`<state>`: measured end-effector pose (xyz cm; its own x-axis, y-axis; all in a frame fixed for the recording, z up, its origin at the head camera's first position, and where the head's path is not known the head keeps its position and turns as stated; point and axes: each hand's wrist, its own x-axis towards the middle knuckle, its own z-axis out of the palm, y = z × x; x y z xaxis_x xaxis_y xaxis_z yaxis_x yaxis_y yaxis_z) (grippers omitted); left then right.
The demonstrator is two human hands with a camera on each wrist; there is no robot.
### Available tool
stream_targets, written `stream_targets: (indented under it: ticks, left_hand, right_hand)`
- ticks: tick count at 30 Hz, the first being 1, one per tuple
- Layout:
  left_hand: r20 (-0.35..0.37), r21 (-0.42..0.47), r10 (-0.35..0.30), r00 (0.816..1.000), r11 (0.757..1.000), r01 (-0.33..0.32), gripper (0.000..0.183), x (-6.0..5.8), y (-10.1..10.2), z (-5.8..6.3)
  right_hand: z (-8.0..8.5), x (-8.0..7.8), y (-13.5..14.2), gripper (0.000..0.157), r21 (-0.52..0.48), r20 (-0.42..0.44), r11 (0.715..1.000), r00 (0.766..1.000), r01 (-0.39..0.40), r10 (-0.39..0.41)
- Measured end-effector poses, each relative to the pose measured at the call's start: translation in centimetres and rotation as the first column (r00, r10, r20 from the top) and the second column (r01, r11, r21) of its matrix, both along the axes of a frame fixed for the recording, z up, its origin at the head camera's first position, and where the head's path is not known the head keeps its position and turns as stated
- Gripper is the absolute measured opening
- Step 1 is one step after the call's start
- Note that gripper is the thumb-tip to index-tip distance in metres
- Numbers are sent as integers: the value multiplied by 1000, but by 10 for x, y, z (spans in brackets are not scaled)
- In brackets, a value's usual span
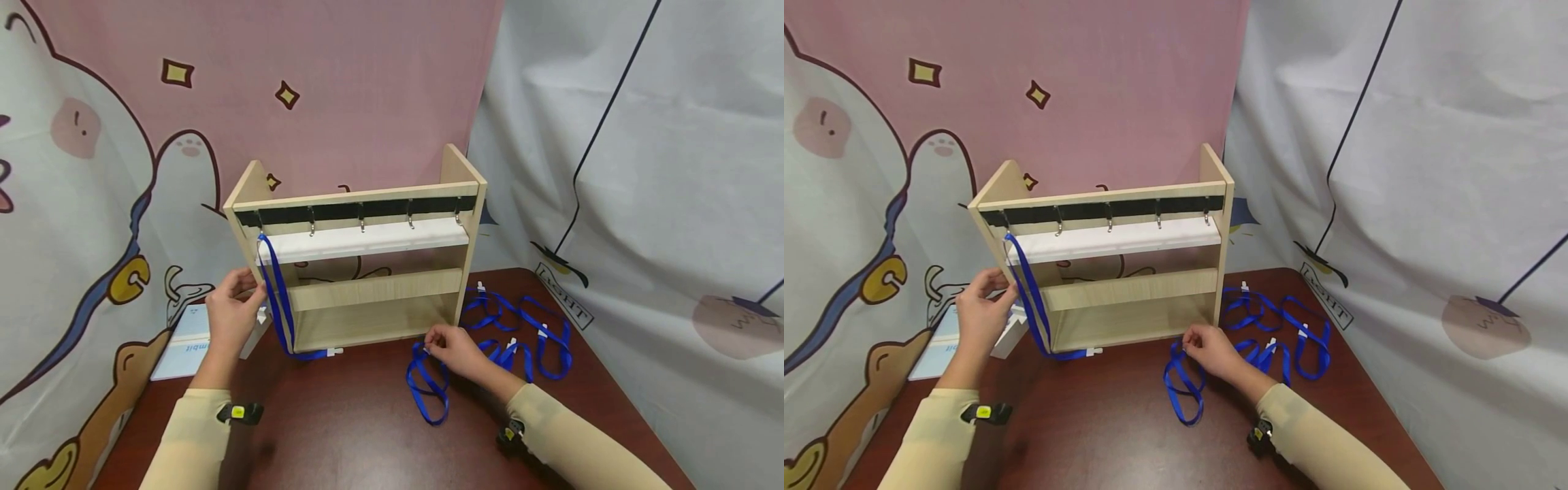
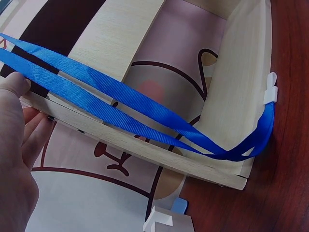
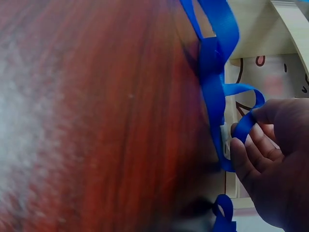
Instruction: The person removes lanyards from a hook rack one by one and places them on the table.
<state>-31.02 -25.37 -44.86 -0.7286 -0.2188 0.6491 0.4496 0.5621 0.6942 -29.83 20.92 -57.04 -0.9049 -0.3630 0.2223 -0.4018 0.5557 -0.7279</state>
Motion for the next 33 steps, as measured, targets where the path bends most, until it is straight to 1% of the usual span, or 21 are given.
stream_targets:
  ticks: [4, 8, 10, 14, 20, 26, 30, 33]
  left_hand:
    - [9, -1, 5, 1000, 1000, -5, 25, 1, 0, 0]
    - [8, 0, 4, 1000, 1000, -4, 25, 2, 0, 0]
    - [4, 1, 1, 1000, 1000, -1, 25, 1, 0, 0]
    - [-3, -5, -2, 1000, 1000, 2, 25, -1, -1, 0]
    - [-1, -8, 2, 1000, 1000, -2, 25, 0, 0, 1]
    - [6, -4, 6, 1000, 1000, -6, 25, 0, 0, 1]
    - [14, -1, 7, 1000, 1000, -7, 25, 0, 0, 0]
    - [20, -4, 11, 1000, 1000, -11, 25, 1, 0, 0]
  right_hand:
    - [-5, 1, -1, 15, 30, -2, 999, 1000, -21, 21]
    - [-6, 2, -2, 16, 43, 10, 999, 1000, -28, 28]
    - [-7, 2, -1, 15, 44, 17, 998, 999, -34, 34]
    - [-6, 3, -1, 11, 38, 0, 998, 999, -41, 41]
    - [-5, 6, -1, 13, 22, -39, 1000, 999, -15, 16]
    - [-3, 5, -1, 15, 33, -78, 999, 997, 27, -25]
    - [1, 5, -1, 17, 16, -89, 999, 995, 52, -51]
    - [4, 4, -1, 16, -3, -79, 998, 995, 59, -59]
